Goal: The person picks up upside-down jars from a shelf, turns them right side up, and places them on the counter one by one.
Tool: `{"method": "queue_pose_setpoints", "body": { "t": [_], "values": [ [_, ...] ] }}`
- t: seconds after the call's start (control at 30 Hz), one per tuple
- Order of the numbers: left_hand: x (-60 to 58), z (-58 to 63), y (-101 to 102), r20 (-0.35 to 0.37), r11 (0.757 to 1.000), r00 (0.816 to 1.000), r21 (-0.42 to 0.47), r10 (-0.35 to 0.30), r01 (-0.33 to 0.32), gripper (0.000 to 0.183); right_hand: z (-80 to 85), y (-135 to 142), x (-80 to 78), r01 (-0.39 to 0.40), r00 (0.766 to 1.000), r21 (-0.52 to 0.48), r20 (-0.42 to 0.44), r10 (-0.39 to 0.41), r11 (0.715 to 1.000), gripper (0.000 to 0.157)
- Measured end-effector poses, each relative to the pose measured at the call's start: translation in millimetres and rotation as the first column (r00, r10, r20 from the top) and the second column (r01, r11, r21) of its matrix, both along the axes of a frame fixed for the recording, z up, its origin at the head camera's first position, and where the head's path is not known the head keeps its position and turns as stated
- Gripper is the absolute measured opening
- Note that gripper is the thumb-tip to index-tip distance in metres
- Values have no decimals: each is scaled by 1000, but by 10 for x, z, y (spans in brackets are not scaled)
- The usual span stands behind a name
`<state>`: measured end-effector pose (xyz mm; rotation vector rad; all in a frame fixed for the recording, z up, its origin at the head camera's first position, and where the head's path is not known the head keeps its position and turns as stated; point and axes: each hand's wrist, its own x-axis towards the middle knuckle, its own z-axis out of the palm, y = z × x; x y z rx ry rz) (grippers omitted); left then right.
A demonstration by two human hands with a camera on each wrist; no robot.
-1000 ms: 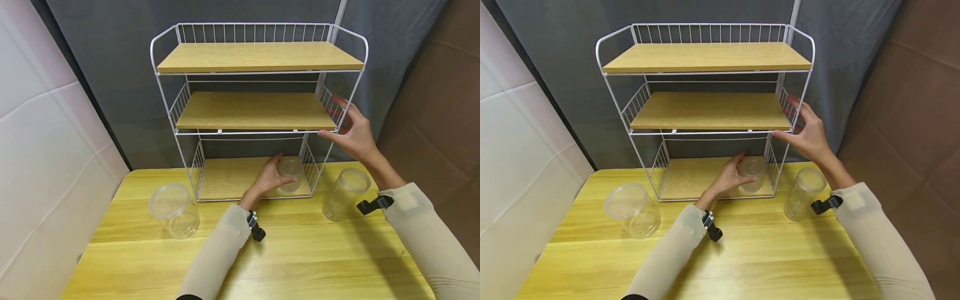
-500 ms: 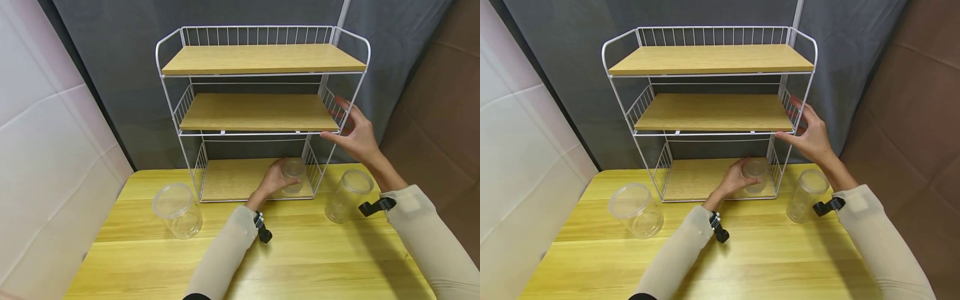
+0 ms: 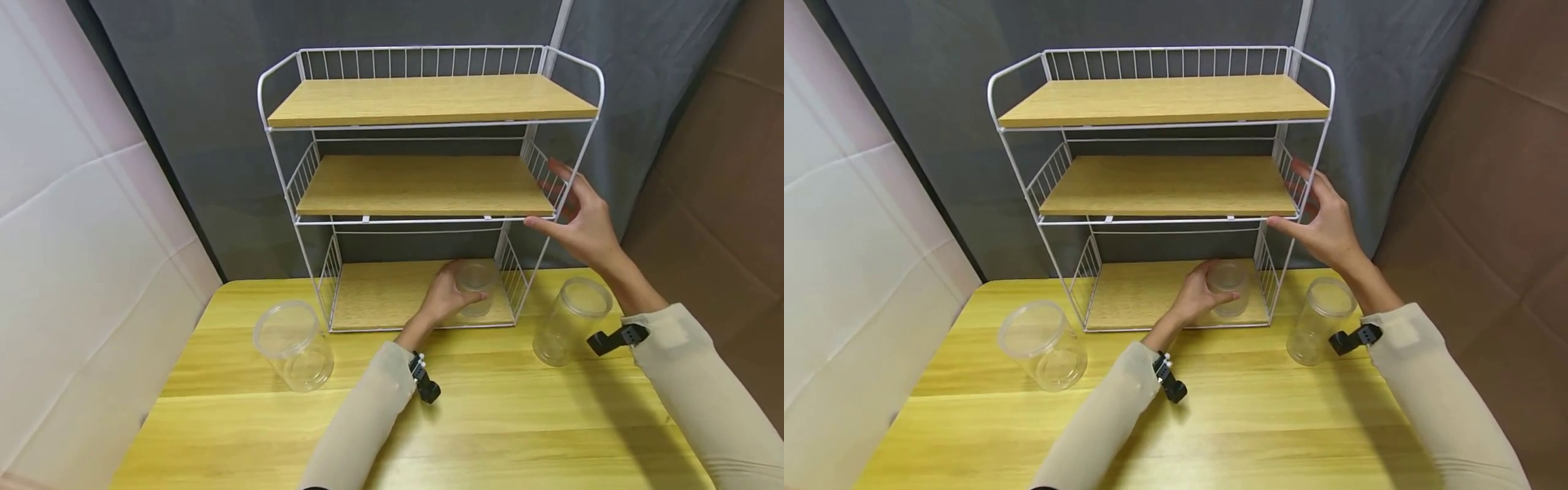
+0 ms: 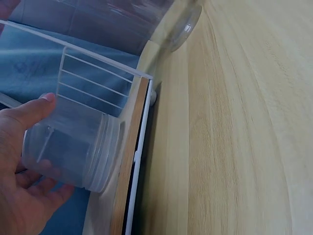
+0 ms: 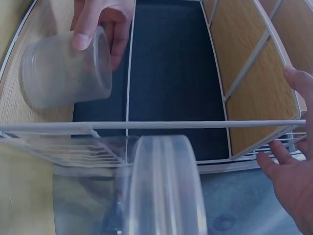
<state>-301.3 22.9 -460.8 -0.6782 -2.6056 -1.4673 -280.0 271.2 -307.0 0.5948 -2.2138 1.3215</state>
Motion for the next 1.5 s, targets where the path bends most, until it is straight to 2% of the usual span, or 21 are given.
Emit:
{"method": "queue_pose_setpoints", "body": {
  "t": [0.2,0.47,0.67,0.77,0.93,1.07,1.17,1.23,1.33,1.43,1.5],
  "values": [
    [54,37,-76,23,999,999,12,47,-47,86,-3,-9,-7,-19,1000,-5,13,19,1000,98],
    [182,125,-162,30,997,998,34,62,-63,87,-50,6,37,36,999,40,8,-36,999,99],
    [288,216,-268,27,993,996,82,86,-88,90,-68,22,142,93,995,104,-46,-89,990,101],
    [332,259,-324,41,985,994,133,103,-107,89,-94,40,213,93,995,105,-45,-88,990,102],
    [428,323,-402,100,966,990,230,95,-116,90,-163,22,399,99,995,79,-39,-97,992,105],
    [529,399,-453,126,949,990,300,63,-98,91,-235,-13,581,149,980,103,-147,-133,984,103],
    [612,468,-485,131,935,990,345,42,-85,92,-313,-39,693,169,961,121,-243,-135,978,89],
    [663,509,-503,137,923,990,377,25,-76,91,-375,-62,758,161,955,140,-273,-118,977,88],
    [737,559,-532,156,899,988,434,-6,-63,89,-474,-119,847,123,963,191,-259,-71,974,91],
    [813,598,-558,169,877,985,476,-19,-65,85,-568,-204,919,67,981,252,-193,-18,965,96],
    [860,619,-567,174,849,984,525,-41,-57,81,-626,-270,947,29,991,272,-137,9,962,103]
  ]
}}
